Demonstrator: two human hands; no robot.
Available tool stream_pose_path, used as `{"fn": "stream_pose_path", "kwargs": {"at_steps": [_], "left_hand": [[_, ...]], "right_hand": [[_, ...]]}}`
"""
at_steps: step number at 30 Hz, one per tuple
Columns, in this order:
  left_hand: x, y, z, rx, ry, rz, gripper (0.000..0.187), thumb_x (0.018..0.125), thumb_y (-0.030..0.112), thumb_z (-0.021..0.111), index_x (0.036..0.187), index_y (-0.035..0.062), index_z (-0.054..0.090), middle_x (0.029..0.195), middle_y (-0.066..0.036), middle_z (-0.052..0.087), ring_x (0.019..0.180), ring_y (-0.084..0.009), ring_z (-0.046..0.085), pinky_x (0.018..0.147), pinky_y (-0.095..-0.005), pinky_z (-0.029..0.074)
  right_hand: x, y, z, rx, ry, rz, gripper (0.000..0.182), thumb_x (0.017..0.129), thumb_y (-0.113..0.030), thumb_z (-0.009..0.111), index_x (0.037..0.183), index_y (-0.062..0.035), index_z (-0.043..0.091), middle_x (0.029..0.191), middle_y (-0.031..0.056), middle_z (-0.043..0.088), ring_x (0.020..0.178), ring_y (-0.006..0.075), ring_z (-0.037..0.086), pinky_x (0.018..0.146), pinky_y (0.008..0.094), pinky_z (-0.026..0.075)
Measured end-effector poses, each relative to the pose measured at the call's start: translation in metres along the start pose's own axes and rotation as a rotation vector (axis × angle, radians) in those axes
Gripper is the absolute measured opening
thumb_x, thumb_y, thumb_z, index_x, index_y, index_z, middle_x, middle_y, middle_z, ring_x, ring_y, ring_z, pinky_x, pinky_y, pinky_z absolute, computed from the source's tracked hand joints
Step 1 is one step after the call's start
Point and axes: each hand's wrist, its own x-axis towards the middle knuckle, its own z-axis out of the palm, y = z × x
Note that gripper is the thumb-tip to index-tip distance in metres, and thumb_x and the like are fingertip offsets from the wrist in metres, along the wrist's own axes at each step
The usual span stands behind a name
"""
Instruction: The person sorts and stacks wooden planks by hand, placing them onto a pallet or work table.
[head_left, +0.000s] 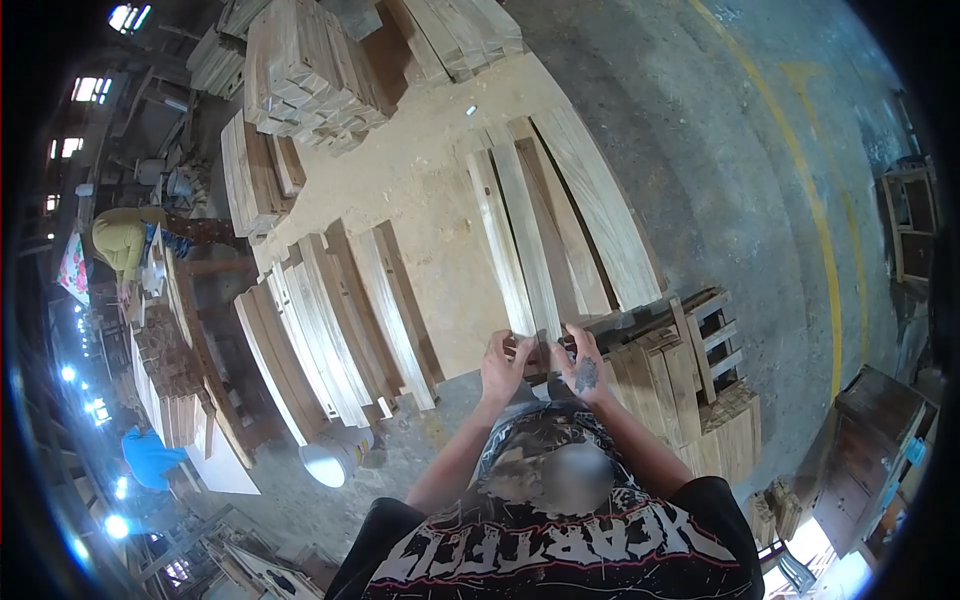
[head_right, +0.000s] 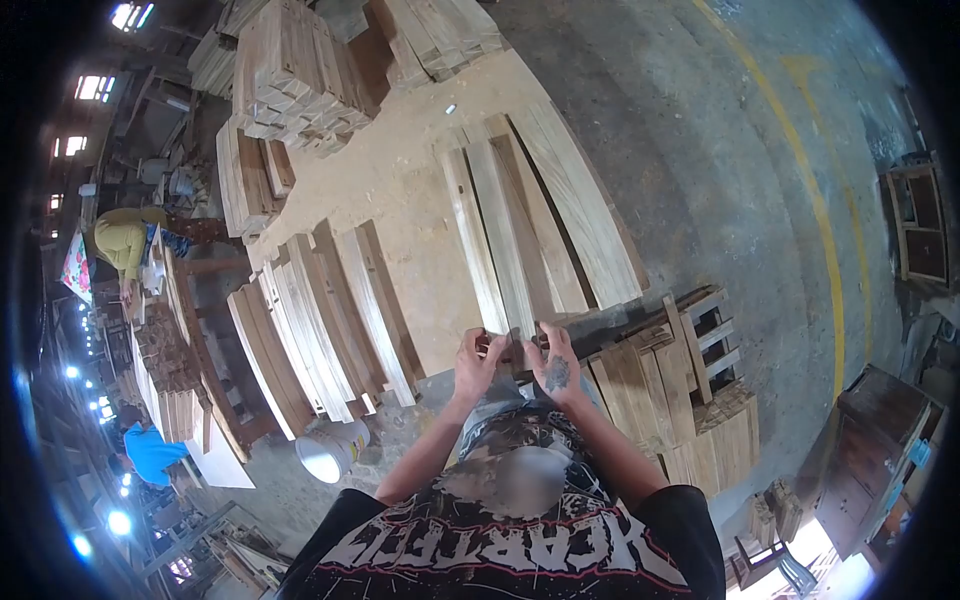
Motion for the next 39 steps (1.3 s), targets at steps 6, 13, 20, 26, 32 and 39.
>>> {"fn": "stream_pose_path", "kwargs": {"at_steps": [6,13,20,26,32,39], "left_hand": [[0.009,-0.025,0.016,-0.029,-0.064,-0.111,0.075,0.086,0.057,0.074,0.124,-0.0052,0.060,0.096,-0.017,0.073,0.088,-0.0274,0.072,0.080,-0.0395,0.056],[0.019,-0.023,0.004,-0.106,-0.328,-0.303,0.085,0.084,0.064,0.073,0.122,-0.0111,0.059,0.095,-0.018,0.073,0.084,-0.0234,0.073,0.079,-0.0357,0.056],[0.020,-0.021,0.005,-0.193,-0.296,-0.314,0.054,0.090,0.049,0.075,0.095,-0.0021,0.061,0.084,-0.012,0.072,0.077,-0.0165,0.071,0.067,-0.0307,0.057],[0.022,-0.023,0.007,-0.232,-0.301,-0.322,0.072,0.086,0.055,0.078,0.110,-0.0100,0.059,0.084,-0.015,0.072,0.071,-0.0173,0.072,0.062,-0.0305,0.056],[0.022,-0.062,0.025,-0.296,-0.290,-0.242,0.057,0.091,0.048,0.074,0.115,-0.0024,0.063,0.084,-0.012,0.073,0.069,-0.0186,0.071,0.059,-0.0333,0.053],[-0.009,-0.048,-0.008,-0.120,-0.135,-0.139,0.047,0.098,0.039,0.065,0.123,-0.0005,0.063,0.096,-0.021,0.073,0.082,-0.0286,0.073,0.073,-0.0389,0.055]], "right_hand": [[0.005,0.023,0.008,0.185,-0.146,0.160,0.059,0.097,-0.040,0.065,0.136,0.0025,0.052,0.125,0.0265,0.063,0.113,0.0391,0.064,0.092,0.0413,0.052],[0.011,0.038,0.017,0.490,-0.190,0.327,0.057,0.094,-0.040,0.070,0.127,0.0049,0.057,0.119,0.0258,0.065,0.109,0.0328,0.065,0.092,0.0374,0.051],[-0.003,-0.006,0.005,0.151,0.130,0.003,0.042,0.087,-0.023,0.080,0.114,0.0030,0.059,0.107,0.0125,0.067,0.096,0.0203,0.065,0.085,0.0350,0.053],[0.008,-0.020,-0.008,0.199,0.097,-0.041,0.046,0.085,-0.022,0.080,0.121,-0.0038,0.058,0.113,0.0191,0.060,0.104,0.0325,0.062,0.088,0.0389,0.051],[0.077,-0.077,0.040,-0.167,0.241,-0.165,0.081,0.078,-0.033,0.083,0.145,-0.0087,0.044,0.133,0.0264,0.052,0.121,0.0425,0.052,0.099,0.0521,0.043],[0.113,-0.073,0.059,-0.292,0.215,-0.184,0.097,0.072,-0.026,0.083,0.155,-0.0157,0.035,0.141,0.0294,0.043,0.126,0.0505,0.046,0.103,0.0567,0.041]]}}
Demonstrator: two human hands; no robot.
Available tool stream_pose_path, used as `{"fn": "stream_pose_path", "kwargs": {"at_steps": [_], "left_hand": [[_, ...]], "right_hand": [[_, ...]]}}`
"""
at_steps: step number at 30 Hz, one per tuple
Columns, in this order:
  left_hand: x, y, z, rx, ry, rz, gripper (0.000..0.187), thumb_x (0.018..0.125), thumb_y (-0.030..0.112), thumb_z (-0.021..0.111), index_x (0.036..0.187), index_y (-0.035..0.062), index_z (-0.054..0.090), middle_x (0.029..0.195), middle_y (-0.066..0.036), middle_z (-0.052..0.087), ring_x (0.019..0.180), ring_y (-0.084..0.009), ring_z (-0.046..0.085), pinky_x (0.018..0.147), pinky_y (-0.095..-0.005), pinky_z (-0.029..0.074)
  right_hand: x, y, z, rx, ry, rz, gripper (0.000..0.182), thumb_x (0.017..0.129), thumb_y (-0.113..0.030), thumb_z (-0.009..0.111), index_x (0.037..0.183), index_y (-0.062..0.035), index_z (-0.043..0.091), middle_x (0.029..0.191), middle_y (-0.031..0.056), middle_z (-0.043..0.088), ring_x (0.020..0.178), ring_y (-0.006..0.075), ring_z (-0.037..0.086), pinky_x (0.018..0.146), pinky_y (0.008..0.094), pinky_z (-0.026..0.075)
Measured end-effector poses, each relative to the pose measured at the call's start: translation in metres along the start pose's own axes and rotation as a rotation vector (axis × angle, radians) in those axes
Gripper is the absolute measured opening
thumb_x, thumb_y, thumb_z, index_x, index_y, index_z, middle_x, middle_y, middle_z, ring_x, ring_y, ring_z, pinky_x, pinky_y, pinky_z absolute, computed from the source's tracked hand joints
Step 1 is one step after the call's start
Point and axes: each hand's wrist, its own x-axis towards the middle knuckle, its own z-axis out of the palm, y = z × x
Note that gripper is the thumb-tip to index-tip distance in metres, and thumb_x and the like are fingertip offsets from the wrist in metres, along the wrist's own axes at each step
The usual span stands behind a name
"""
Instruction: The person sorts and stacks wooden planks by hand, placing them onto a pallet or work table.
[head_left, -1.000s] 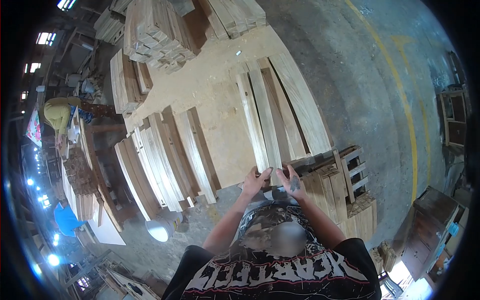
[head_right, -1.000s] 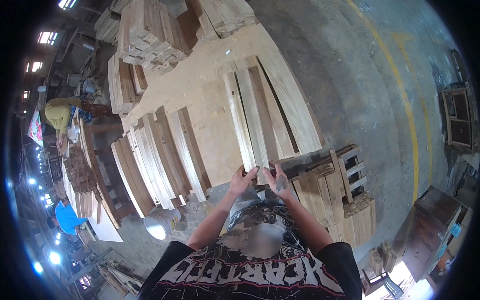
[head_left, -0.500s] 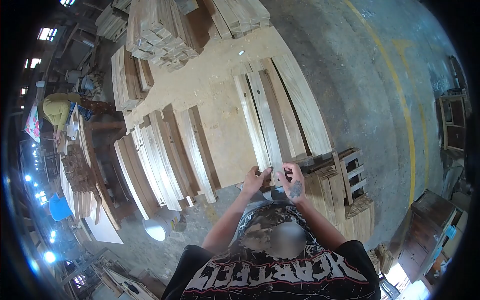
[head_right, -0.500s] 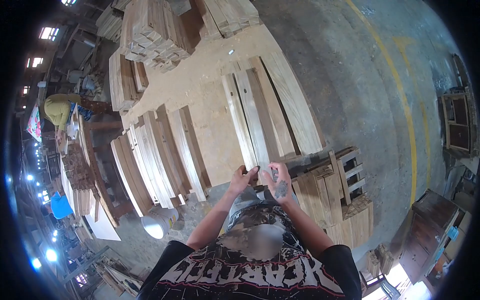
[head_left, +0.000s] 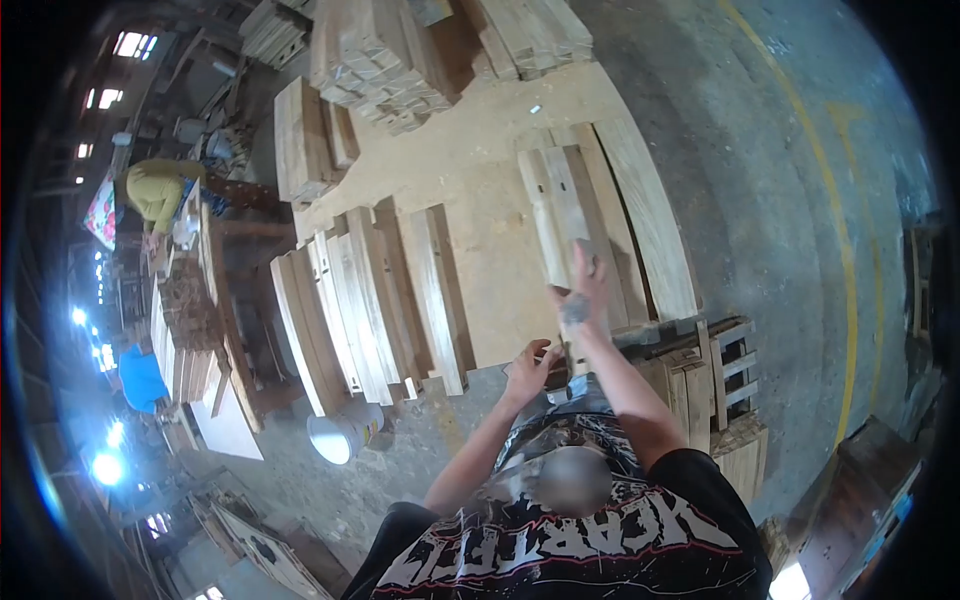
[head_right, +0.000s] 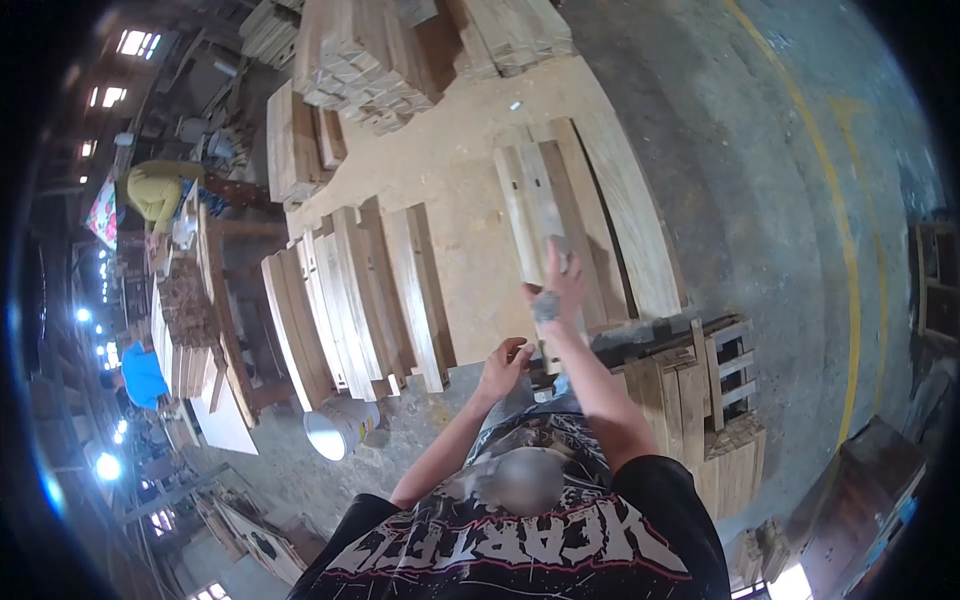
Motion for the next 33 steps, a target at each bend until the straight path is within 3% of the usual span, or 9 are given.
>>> {"fn": "stream_pose_path", "kwargs": {"at_steps": [6,9,12,14,16,21,26,31,33], "left_hand": [[-0.040,-0.003,-0.079,-0.206,0.130,-0.073,0.045,0.101,0.035,0.061,0.122,-0.0040,0.063,0.091,-0.011,0.072,0.077,-0.0150,0.068,0.071,-0.0303,0.054],[-0.043,-0.015,-0.109,-0.327,0.176,-0.119,0.040,0.102,0.034,0.061,0.119,-0.0022,0.065,0.092,-0.010,0.072,0.075,-0.0141,0.067,0.068,-0.0291,0.053],[-0.042,-0.013,-0.141,-0.333,0.125,-0.032,0.038,0.103,0.033,0.060,0.117,-0.0012,0.065,0.094,-0.010,0.072,0.076,-0.0140,0.067,0.068,-0.0289,0.052],[-0.049,0.004,-0.171,-0.388,0.087,0.041,0.036,0.105,0.032,0.057,0.117,-0.0012,0.065,0.097,-0.010,0.072,0.079,-0.0144,0.068,0.072,-0.0289,0.053],[-0.060,0.016,-0.206,-0.472,0.075,0.140,0.036,0.105,0.032,0.056,0.117,-0.0016,0.065,0.098,-0.009,0.072,0.080,-0.0146,0.068,0.073,-0.0293,0.054],[-0.084,0.031,-0.287,-0.675,0.105,0.425,0.057,0.106,0.029,0.056,0.149,-0.0039,0.039,0.125,-0.017,0.060,0.107,-0.0195,0.062,0.088,-0.0339,0.055],[-0.120,0.021,-0.380,-0.908,0.118,0.318,0.087,0.098,0.039,0.068,0.158,0.0016,0.017,0.132,-0.016,0.054,0.118,-0.0240,0.058,0.090,-0.0428,0.055],[-0.121,-0.048,-0.423,-1.127,0.343,0.327,0.075,0.093,0.036,0.069,0.155,0.0084,0.037,0.132,-0.010,0.056,0.121,-0.0205,0.056,0.088,-0.0364,0.051],[-0.119,-0.081,-0.439,-1.142,0.491,0.300,0.073,0.090,0.038,0.067,0.152,0.0095,0.042,0.133,-0.009,0.058,0.123,-0.0202,0.056,0.089,-0.0361,0.052]], "right_hand": [[-0.006,0.059,-0.053,1.183,-0.548,0.444,0.054,0.091,-0.027,0.066,0.140,-0.0069,0.056,0.117,0.0114,0.069,0.104,0.0244,0.067,0.091,0.0369,0.054],[-0.037,0.031,-0.085,1.594,-0.727,0.664,0.055,0.093,-0.042,0.061,0.132,-0.0024,0.062,0.106,0.0119,0.073,0.094,0.0261,0.070,0.086,0.0380,0.056],[-0.079,0.001,-0.052,1.517,-0.464,0.776,0.060,0.093,-0.049,0.058,0.125,0.0013,0.064,0.104,0.0143,0.073,0.091,0.0265,0.071,0.083,0.0383,0.057],[-0.091,-0.035,-0.037,1.680,-0.720,0.520,0.062,0.093,-0.051,0.056,0.126,0.0007,0.063,0.107,0.0149,0.072,0.093,0.0257,0.071,0.083,0.0389,0.057],[-0.109,-0.105,-0.049,1.641,-0.726,0.695,0.061,0.094,-0.049,0.057,0.130,-0.0003,0.061,0.111,0.0147,0.071,0.097,0.0253,0.070,0.085,0.0378,0.056],[-0.103,-0.226,-0.016,1.283,-0.987,0.231,0.064,0.092,-0.036,0.058,0.147,-0.0030,0.048,0.130,0.0120,0.064,0.114,0.0214,0.064,0.094,0.0347,0.051],[-0.121,-0.346,0.023,0.980,-1.003,-0.262,0.084,0.088,-0.028,0.061,0.160,-0.0018,0.028,0.154,0.0137,0.045,0.141,0.0241,0.043,0.115,0.0357,0.035],[-0.130,-0.408,0.061,0.919,-1.268,-0.237,0.080,0.093,-0.036,0.063,0.158,-0.0006,0.032,0.161,0.0144,0.036,0.147,0.0240,0.036,0.121,0.0365,0.025],[-0.118,-0.406,0.081,0.817,-1.329,-0.309,0.073,0.097,-0.031,0.065,0.157,-0.0014,0.035,0.158,0.0132,0.040,0.141,0.0230,0.045,0.117,0.0364,0.033]]}}
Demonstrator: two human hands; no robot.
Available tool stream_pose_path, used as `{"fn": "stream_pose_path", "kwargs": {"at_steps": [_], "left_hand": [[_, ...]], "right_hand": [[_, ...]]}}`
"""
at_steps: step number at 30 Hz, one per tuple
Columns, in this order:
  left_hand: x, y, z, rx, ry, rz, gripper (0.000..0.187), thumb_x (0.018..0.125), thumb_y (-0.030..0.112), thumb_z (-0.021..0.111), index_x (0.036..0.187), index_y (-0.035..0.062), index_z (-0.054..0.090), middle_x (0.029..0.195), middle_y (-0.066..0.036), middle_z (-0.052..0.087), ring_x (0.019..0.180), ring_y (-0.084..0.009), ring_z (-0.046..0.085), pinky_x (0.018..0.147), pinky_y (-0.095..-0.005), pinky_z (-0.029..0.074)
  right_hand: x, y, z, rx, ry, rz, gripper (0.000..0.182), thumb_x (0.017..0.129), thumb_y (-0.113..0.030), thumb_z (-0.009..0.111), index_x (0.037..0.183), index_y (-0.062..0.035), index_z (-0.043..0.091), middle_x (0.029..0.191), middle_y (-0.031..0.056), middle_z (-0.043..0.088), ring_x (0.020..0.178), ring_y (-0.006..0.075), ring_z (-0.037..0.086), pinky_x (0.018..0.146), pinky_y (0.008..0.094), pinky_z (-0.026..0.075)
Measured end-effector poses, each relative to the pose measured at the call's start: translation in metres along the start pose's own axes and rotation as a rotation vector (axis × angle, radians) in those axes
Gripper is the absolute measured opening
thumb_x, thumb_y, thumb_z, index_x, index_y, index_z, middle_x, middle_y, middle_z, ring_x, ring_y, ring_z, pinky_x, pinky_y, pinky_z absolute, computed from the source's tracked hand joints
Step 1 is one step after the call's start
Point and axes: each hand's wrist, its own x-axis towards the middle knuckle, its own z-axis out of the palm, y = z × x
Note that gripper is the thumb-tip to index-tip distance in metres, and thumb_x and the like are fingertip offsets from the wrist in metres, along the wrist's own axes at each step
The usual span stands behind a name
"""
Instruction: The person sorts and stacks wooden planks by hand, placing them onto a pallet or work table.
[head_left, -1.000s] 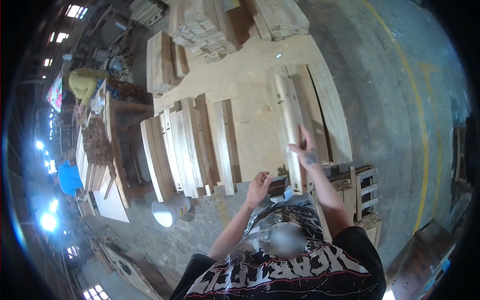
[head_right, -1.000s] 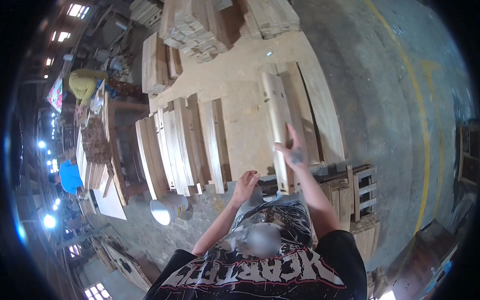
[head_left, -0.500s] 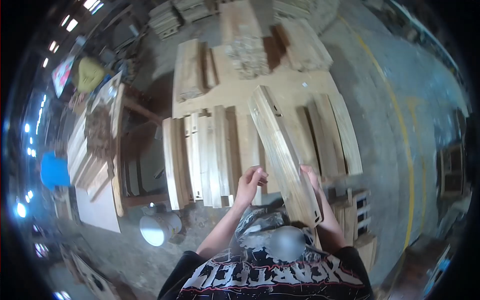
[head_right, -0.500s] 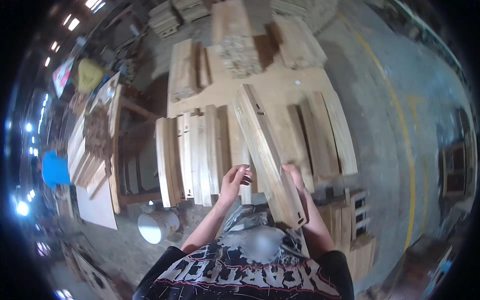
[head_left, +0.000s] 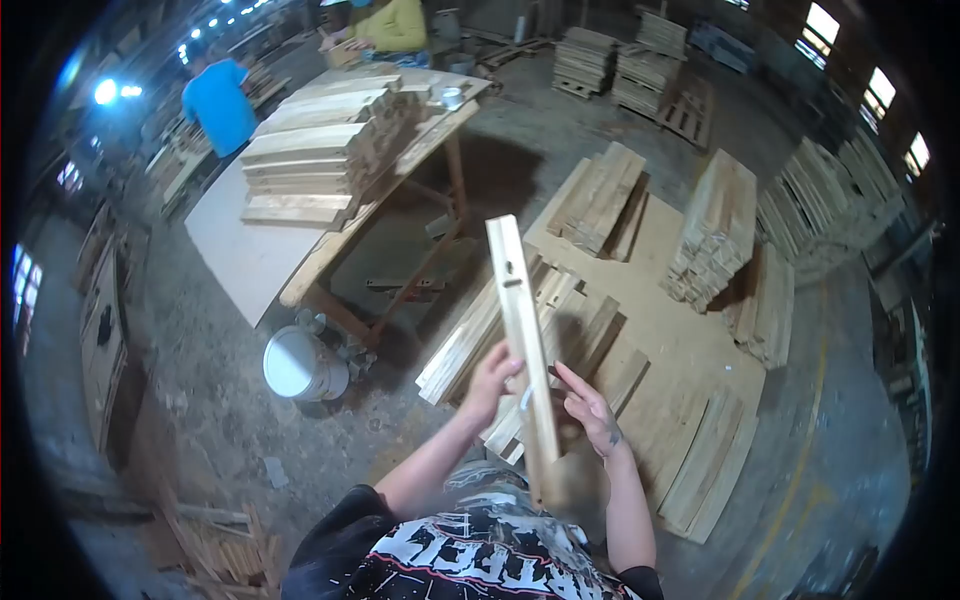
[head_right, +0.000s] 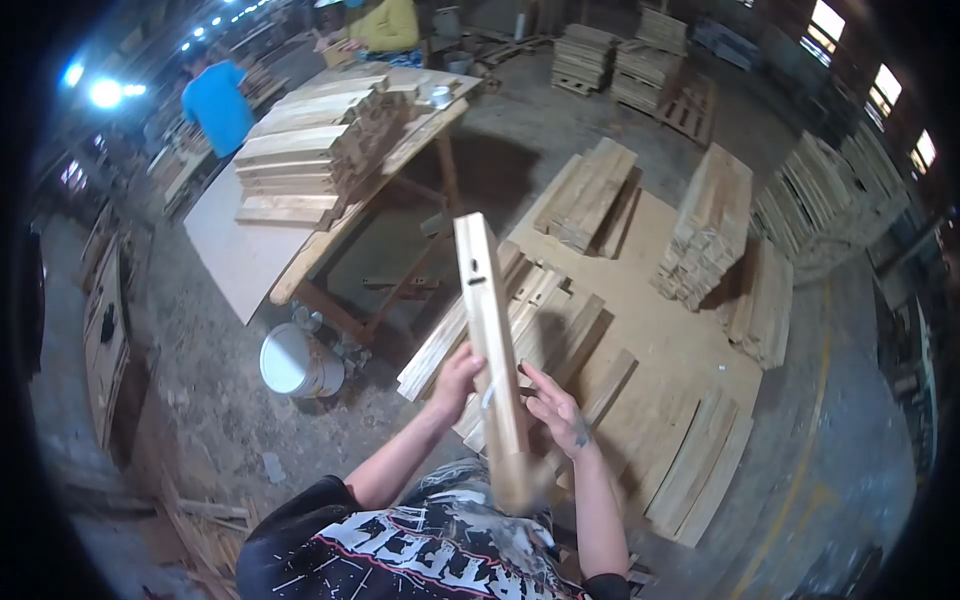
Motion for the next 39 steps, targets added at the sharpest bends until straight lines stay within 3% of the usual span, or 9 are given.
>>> {"fn": "stream_pose_path", "kwargs": {"at_steps": [9,10,15,17,21,24,27,35,39], "left_hand": [[-0.027,0.116,-0.142,0.072,0.600,0.309,0.070,0.090,0.034,0.068,0.149,0.0062,0.042,0.121,-0.010,0.060,0.102,-0.0191,0.064,0.073,-0.0329,0.056],[-0.031,0.142,-0.131,0.088,0.696,0.354,0.054,0.092,0.039,0.062,0.133,0.0053,0.054,0.091,0.006,0.053,0.072,-0.0011,0.050,0.049,-0.0156,0.039],[0.031,0.197,-0.299,0.005,0.834,0.330,0.043,0.093,0.043,0.064,0.116,0.0066,0.060,0.074,0.001,0.064,0.055,-0.0053,0.056,0.047,-0.0224,0.044],[0.072,0.226,-0.344,-0.073,0.915,0.324,0.041,0.088,0.051,0.070,0.091,0.0126,0.056,0.058,0.005,0.044,0.041,-0.0099,0.044,0.039,-0.0265,0.038],[0.126,0.288,-0.422,-0.038,0.969,0.214,0.059,0.088,0.053,0.069,0.113,0.0010,0.060,0.069,-0.001,0.062,0.055,-0.0108,0.058,0.051,-0.0318,0.050],[0.191,0.324,-0.499,-0.178,1.056,0.378,0.085,0.082,0.052,0.077,0.142,-0.0026,0.050,0.129,-0.022,0.060,0.102,-0.0336,0.068,0.069,-0.0453,0.060],[0.218,0.377,-0.527,0.052,1.175,0.199,0.079,0.083,0.042,0.080,0.140,-0.0049,0.052,0.131,-0.023,0.061,0.116,-0.0343,0.063,0.090,-0.0513,0.058],[0.285,0.350,-0.627,0.754,1.175,0.391,0.083,0.082,0.044,0.081,0.139,-0.0088,0.051,0.138,-0.032,0.056,0.118,-0.0410,0.062,0.103,-0.0436,0.049],[0.214,0.323,-0.474,0.502,0.957,0.439,0.066,0.097,0.029,0.067,0.145,-0.0076,0.040,0.134,-0.027,0.055,0.102,-0.0312,0.066,0.081,-0.0399,0.057]], "right_hand": [[-0.023,0.077,-0.057,0.075,0.331,0.199,0.063,0.103,-0.037,0.056,0.155,-0.0053,0.039,0.146,0.0179,0.054,0.127,0.0295,0.058,0.105,0.0410,0.047],[-0.032,0.082,-0.062,0.075,0.396,0.206,0.063,0.103,-0.038,0.056,0.154,-0.0053,0.039,0.145,0.0182,0.054,0.126,0.0301,0.058,0.105,0.0418,0.048],[-0.065,0.117,-0.084,0.138,0.866,0.192,0.065,0.096,-0.039,0.061,0.151,-0.0094,0.045,0.140,0.0156,0.059,0.130,0.0349,0.055,0.110,0.0495,0.039],[-0.076,0.143,-0.090,0.215,1.052,0.148,0.063,0.097,-0.042,0.058,0.153,-0.0156,0.043,0.143,0.0163,0.057,0.135,0.0369,0.049,0.111,0.0485,0.037],[-0.072,0.160,-0.037,0.307,1.270,0.116,0.062,0.100,-0.046,0.052,0.155,-0.0185,0.041,0.150,0.0172,0.049,0.139,0.0374,0.045,0.116,0.0477,0.032],[-0.055,0.165,0.009,0.293,1.287,0.148,0.061,0.102,-0.048,0.048,0.155,-0.0192,0.041,0.152,0.0175,0.047,0.140,0.0355,0.044,0.116,0.0457,0.032],[-0.039,0.163,0.045,0.259,1.303,0.194,0.058,0.101,-0.047,0.052,0.152,-0.0199,0.046,0.147,0.0148,0.052,0.136,0.0309,0.048,0.112,0.0440,0.036],[0.004,0.167,0.076,0.124,1.338,0.181,0.053,0.100,-0.045,0.057,0.148,-0.0214,0.051,0.134,0.0101,0.064,0.118,0.0249,0.061,0.100,0.0418,0.046],[0.005,0.173,0.090,0.150,0.987,-0.194,0.040,0.109,-0.024,0.042,0.144,-0.0092,0.052,0.123,0.0067,0.068,0.102,0.0159,0.067,0.082,0.0274,0.055]]}}
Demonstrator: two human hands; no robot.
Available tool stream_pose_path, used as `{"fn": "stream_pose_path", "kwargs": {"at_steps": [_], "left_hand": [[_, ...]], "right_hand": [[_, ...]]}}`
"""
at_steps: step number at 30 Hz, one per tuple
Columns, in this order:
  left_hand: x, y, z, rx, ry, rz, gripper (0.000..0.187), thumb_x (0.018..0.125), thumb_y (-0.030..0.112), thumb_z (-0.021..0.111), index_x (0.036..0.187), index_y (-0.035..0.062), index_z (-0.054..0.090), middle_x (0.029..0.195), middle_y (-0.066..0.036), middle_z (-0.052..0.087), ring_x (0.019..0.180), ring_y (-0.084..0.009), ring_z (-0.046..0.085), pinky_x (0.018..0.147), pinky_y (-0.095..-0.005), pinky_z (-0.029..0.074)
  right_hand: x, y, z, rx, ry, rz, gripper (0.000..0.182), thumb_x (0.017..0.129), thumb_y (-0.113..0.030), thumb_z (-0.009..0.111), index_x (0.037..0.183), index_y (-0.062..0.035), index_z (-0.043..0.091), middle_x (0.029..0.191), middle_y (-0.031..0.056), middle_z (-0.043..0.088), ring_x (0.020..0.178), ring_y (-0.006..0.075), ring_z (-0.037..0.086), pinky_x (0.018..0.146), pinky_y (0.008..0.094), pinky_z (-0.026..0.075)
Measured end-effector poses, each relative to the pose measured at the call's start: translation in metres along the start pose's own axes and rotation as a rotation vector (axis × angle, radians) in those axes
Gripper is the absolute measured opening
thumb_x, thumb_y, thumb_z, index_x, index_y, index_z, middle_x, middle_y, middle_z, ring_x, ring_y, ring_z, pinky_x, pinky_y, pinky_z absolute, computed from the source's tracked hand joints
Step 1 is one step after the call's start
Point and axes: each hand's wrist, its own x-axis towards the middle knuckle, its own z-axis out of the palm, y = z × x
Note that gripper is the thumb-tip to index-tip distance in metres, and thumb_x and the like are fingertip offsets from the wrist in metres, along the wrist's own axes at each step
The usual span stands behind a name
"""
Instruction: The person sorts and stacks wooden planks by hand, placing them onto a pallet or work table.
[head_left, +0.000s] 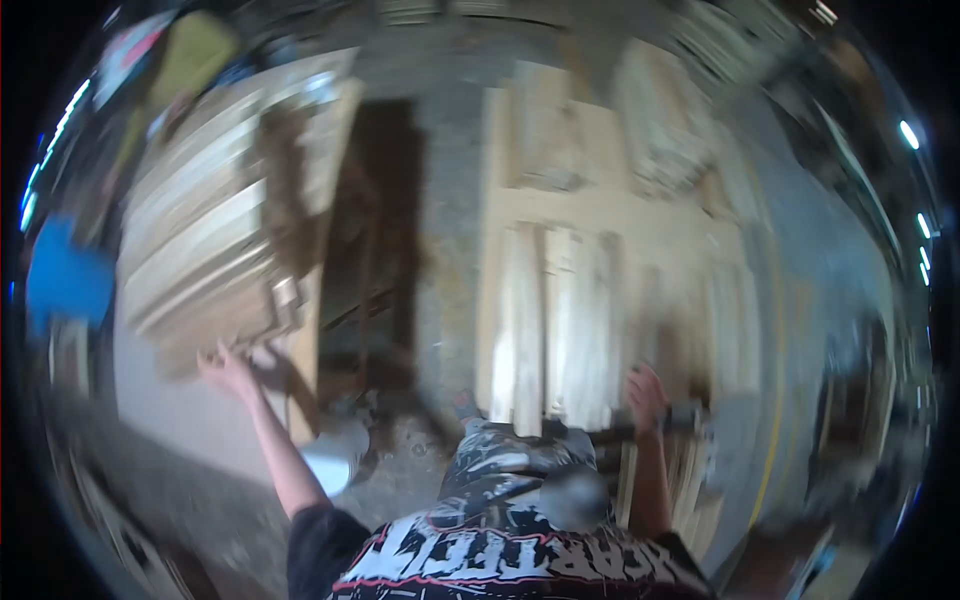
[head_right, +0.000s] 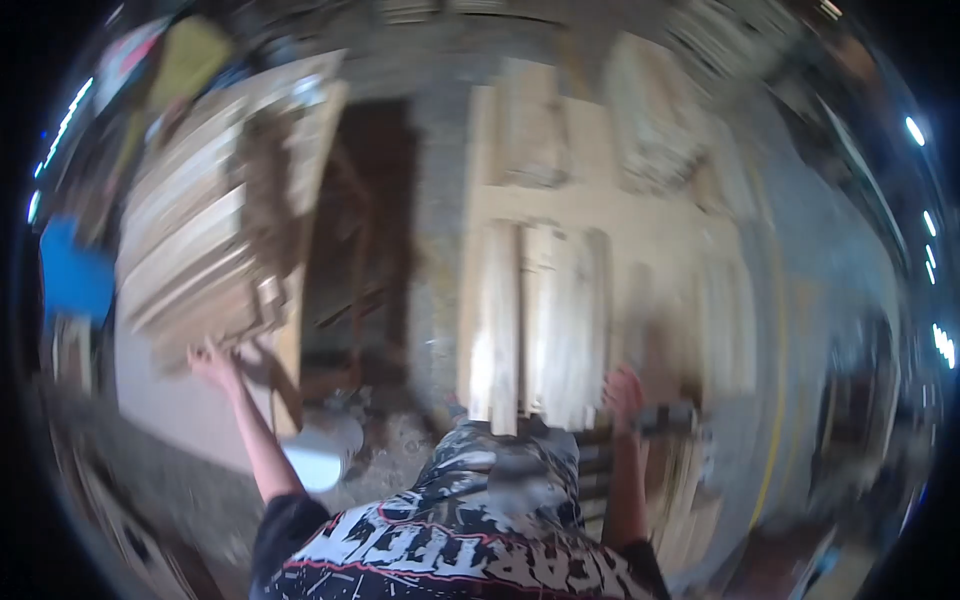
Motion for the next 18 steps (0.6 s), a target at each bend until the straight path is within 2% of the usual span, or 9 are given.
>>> {"fn": "stream_pose_path", "kwargs": {"at_steps": [1,2,3,5,7,8,12,17,18], "left_hand": [[-0.020,-0.015,0.009,0.225,0.006,0.283,0.062,0.099,0.029,0.065,0.145,-0.0062,0.041,0.141,-0.026,0.050,0.110,-0.0303,0.061,0.090,-0.0412,0.054],[-0.057,-0.015,0.026,0.190,-0.105,0.313,0.062,0.100,0.028,0.064,0.146,-0.0057,0.041,0.141,-0.025,0.049,0.115,-0.0305,0.058,0.094,-0.0418,0.051],[-0.103,-0.011,0.039,0.155,-0.203,0.342,0.061,0.101,0.028,0.063,0.146,-0.0052,0.041,0.142,-0.025,0.048,0.119,-0.0307,0.055,0.098,-0.0425,0.048],[-0.167,-0.034,0.065,0.333,-0.369,0.597,0.061,0.101,0.027,0.063,0.148,-0.0036,0.040,0.141,-0.022,0.047,0.120,-0.0294,0.054,0.100,-0.0412,0.047],[-0.235,-0.034,0.092,0.162,-0.651,0.404,0.058,0.099,0.018,0.065,0.149,0.0018,0.041,0.140,-0.019,0.047,0.109,-0.0274,0.058,0.093,-0.0366,0.050],[-0.258,-0.039,0.107,0.134,-0.702,0.455,0.058,0.099,0.013,0.065,0.150,0.0024,0.040,0.140,-0.018,0.048,0.103,-0.0251,0.059,0.091,-0.0362,0.050],[-0.344,0.001,0.141,0.001,-0.965,0.315,0.058,0.098,0.011,0.065,0.149,0.0015,0.040,0.138,-0.017,0.048,0.098,-0.0206,0.058,0.086,-0.0344,0.051],[-0.402,0.022,0.172,0.162,-0.827,0.656,0.063,0.096,0.015,0.068,0.150,0.0013,0.039,0.132,-0.017,0.049,0.098,-0.0255,0.056,0.084,-0.0386,0.050],[-0.411,0.020,0.177,0.178,-0.807,0.650,0.062,0.096,0.015,0.068,0.150,0.0013,0.040,0.132,-0.018,0.048,0.098,-0.0260,0.056,0.084,-0.0391,0.050]], "right_hand": [[-0.005,-0.004,0.015,-0.243,0.240,0.150,0.042,0.105,-0.029,0.050,0.142,-0.0094,0.052,0.122,0.0107,0.069,0.101,0.0170,0.068,0.084,0.0300,0.057],[-0.012,-0.004,0.022,-0.162,0.258,0.124,0.043,0.103,-0.031,0.054,0.141,-0.0099,0.054,0.119,0.0095,0.070,0.100,0.0184,0.069,0.085,0.0324,0.056],[-0.015,-0.001,0.029,-0.173,0.381,0.201,0.042,0.102,-0.030,0.056,0.139,-0.0098,0.057,0.117,0.0088,0.071,0.100,0.0189,0.069,0.084,0.0326,0.055],[-0.023,-0.020,0.052,-0.242,0.439,0.250,0.039,0.103,-0.029,0.055,0.135,-0.0071,0.060,0.114,0.0084,0.072,0.097,0.0183,0.069,0.084,0.0325,0.055],[-0.037,-0.019,0.049,-0.225,0.477,0.261,0.039,0.103,-0.029,0.055,0.135,-0.0067,0.059,0.113,0.0089,0.072,0.098,0.0183,0.069,0.085,0.0332,0.054],[-0.044,-0.019,0.046,-0.217,0.487,0.269,0.039,0.103,-0.029,0.055,0.135,-0.0065,0.059,0.113,0.0091,0.072,0.098,0.0183,0.068,0.085,0.0336,0.054],[-0.080,-0.011,0.017,-0.136,0.548,0.263,0.041,0.104,-0.030,0.055,0.137,-0.0065,0.057,0.114,0.0104,0.071,0.099,0.0189,0.068,0.085,0.0326,0.054],[-0.100,0.007,-0.045,-0.033,0.613,0.327,0.040,0.105,-0.033,0.054,0.137,-0.0087,0.058,0.117,0.0110,0.071,0.097,0.0171,0.069,0.081,0.0286,0.055],[-0.099,0.011,-0.062,-0.019,0.613,0.323,0.040,0.104,-0.033,0.056,0.136,-0.0089,0.059,0.115,0.0102,0.072,0.096,0.0166,0.069,0.081,0.0286,0.054]]}}
